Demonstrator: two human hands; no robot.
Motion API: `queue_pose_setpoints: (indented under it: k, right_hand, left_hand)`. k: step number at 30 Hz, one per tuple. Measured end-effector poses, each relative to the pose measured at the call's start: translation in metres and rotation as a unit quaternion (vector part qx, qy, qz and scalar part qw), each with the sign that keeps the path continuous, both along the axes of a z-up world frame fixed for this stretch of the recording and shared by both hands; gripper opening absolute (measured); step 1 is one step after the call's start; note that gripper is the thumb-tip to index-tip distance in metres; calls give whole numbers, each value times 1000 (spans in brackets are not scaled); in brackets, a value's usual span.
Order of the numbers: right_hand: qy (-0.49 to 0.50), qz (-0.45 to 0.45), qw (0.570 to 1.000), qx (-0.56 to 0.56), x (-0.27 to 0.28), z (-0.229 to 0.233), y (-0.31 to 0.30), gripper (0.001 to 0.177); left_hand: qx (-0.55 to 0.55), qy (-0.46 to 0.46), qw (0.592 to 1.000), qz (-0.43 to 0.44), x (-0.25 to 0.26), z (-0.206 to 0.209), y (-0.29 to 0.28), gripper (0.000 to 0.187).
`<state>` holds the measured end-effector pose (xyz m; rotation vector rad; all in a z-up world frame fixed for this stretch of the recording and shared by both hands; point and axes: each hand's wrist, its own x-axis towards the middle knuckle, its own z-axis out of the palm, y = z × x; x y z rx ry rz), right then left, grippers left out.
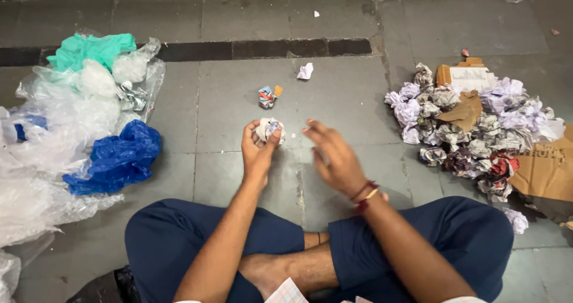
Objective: The person sits on the floor and sorts through piles of waste, picking up crumpled paper, plastic bags, and cardboard pieces. They crumple paper into tight balls and place them into a growing pile, while moving plastic bags and cardboard to separate areas. The task involves repetitive handling and categorization of waste materials.
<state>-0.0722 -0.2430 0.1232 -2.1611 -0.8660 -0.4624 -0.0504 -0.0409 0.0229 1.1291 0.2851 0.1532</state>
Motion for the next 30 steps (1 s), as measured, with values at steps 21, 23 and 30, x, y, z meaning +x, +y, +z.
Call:
queue_pose_setpoints:
  k: [21, 23, 30]
  right_hand:
    - [126, 44, 985, 110, 18, -17, 7, 28]
    - [146, 10, 979, 139, 26, -28, 2, 18]
    - [404, -21, 824, 396, 42, -75, -11, 32]
  left_hand:
    - [-195, -110, 944, -241, -64, 44, -17, 105]
    - [-168, -113, 954, -223, -61, 44, -19, 101]
    - [55, -142, 978, -144, -56, 33, -23, 83]
